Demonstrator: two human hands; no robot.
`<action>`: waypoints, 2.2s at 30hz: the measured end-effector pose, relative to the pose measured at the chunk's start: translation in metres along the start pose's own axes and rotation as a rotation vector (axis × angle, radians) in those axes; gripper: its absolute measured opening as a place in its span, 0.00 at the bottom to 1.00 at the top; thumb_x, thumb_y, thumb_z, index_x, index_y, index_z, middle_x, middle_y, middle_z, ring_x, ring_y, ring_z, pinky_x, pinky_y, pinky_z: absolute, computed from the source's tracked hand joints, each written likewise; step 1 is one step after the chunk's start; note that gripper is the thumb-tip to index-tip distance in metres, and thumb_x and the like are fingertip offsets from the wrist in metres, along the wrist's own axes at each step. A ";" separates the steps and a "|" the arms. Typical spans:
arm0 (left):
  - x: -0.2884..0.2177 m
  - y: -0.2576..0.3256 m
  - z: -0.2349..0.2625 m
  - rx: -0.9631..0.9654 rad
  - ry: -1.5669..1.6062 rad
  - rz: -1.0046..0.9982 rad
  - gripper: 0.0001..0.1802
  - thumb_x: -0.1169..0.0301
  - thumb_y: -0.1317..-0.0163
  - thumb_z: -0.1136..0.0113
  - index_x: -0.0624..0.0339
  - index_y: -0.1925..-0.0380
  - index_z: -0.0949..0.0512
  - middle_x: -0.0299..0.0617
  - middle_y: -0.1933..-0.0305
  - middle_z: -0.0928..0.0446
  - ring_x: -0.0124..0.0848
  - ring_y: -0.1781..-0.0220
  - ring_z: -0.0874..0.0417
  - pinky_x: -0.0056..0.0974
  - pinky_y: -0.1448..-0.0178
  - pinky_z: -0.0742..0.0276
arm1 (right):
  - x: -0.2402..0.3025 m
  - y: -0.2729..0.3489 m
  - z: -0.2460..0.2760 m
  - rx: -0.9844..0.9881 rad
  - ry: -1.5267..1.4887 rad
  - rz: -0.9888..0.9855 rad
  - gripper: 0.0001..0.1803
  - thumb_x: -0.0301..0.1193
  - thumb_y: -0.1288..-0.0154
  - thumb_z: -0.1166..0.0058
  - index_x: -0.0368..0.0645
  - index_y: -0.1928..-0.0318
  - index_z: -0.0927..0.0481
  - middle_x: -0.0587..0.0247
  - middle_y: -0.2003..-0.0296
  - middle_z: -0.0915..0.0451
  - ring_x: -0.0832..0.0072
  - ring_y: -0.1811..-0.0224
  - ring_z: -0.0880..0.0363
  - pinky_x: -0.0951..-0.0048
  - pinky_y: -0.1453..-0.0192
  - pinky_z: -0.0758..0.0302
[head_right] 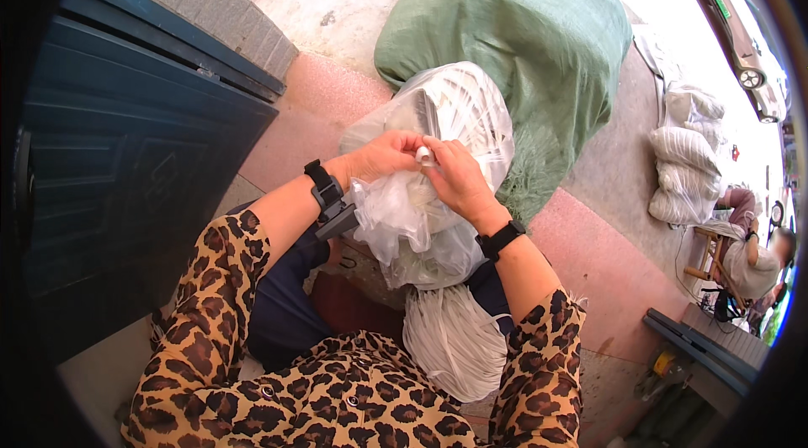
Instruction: The recorder finishes lacing a pair of white shoes and then places multiple pairs into a plastic bag and then into a large woven sack.
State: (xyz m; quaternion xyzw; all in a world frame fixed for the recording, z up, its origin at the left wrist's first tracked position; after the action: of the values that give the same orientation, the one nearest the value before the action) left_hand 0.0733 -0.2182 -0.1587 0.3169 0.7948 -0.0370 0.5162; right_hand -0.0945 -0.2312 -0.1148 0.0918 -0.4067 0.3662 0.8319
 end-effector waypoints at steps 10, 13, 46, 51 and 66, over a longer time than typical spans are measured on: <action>-0.002 0.021 -0.026 -0.230 -0.118 -0.122 0.10 0.78 0.44 0.46 0.64 0.62 0.29 0.34 0.60 0.28 0.20 0.56 0.29 0.27 0.50 0.33 | -0.011 0.002 -0.013 -0.241 -0.107 -0.179 0.08 0.22 0.54 0.45 0.40 0.69 0.23 0.60 0.76 0.26 0.65 0.75 0.27 0.70 0.69 0.28; 0.005 0.021 -0.030 -0.350 -0.277 -0.167 0.10 0.77 0.45 0.46 0.64 0.61 0.29 0.38 0.61 0.27 0.22 0.57 0.28 0.28 0.52 0.32 | -0.012 0.001 -0.021 -0.292 -0.061 -0.209 0.07 0.22 0.55 0.45 0.41 0.70 0.24 0.61 0.78 0.26 0.65 0.76 0.27 0.70 0.71 0.29; -0.041 0.008 -0.016 -0.173 -0.541 0.214 0.09 0.75 0.53 0.44 0.68 0.71 0.22 0.35 0.74 0.25 0.20 0.71 0.28 0.27 0.65 0.31 | 0.021 0.003 0.023 -0.069 0.203 0.140 0.16 0.21 0.56 0.47 0.38 0.62 0.30 0.56 0.67 0.26 0.59 0.61 0.27 0.64 0.57 0.30; -0.026 0.008 -0.020 -0.396 -0.380 0.002 0.06 0.74 0.58 0.42 0.67 0.80 0.23 0.38 0.80 0.25 0.24 0.76 0.26 0.31 0.72 0.30 | 0.061 -0.006 0.005 0.001 0.112 -0.269 0.20 0.31 0.51 0.45 0.37 0.56 0.31 0.54 0.58 0.26 0.60 0.47 0.33 0.55 0.44 0.40; -0.068 0.023 -0.050 -0.467 -0.879 0.014 0.10 0.68 0.59 0.44 0.65 0.81 0.26 0.56 0.77 0.25 0.48 0.68 0.22 0.43 0.62 0.28 | 0.005 0.013 0.003 0.108 0.562 0.013 0.26 0.38 0.45 0.50 0.41 0.46 0.36 0.54 0.39 0.42 0.56 0.35 0.48 0.44 0.36 0.57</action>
State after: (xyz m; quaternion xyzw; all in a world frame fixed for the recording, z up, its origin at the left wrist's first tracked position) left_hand 0.0643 -0.2121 -0.0723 0.1524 0.4869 0.0155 0.8599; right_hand -0.1033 -0.2206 -0.1105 0.0284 -0.1408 0.4038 0.9035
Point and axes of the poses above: each hand's wrist, its own y-axis away from the middle knuckle, its own z-axis out of the back of the hand, x = y × z, the point moved 1 cm from there along -y, towards the middle knuckle
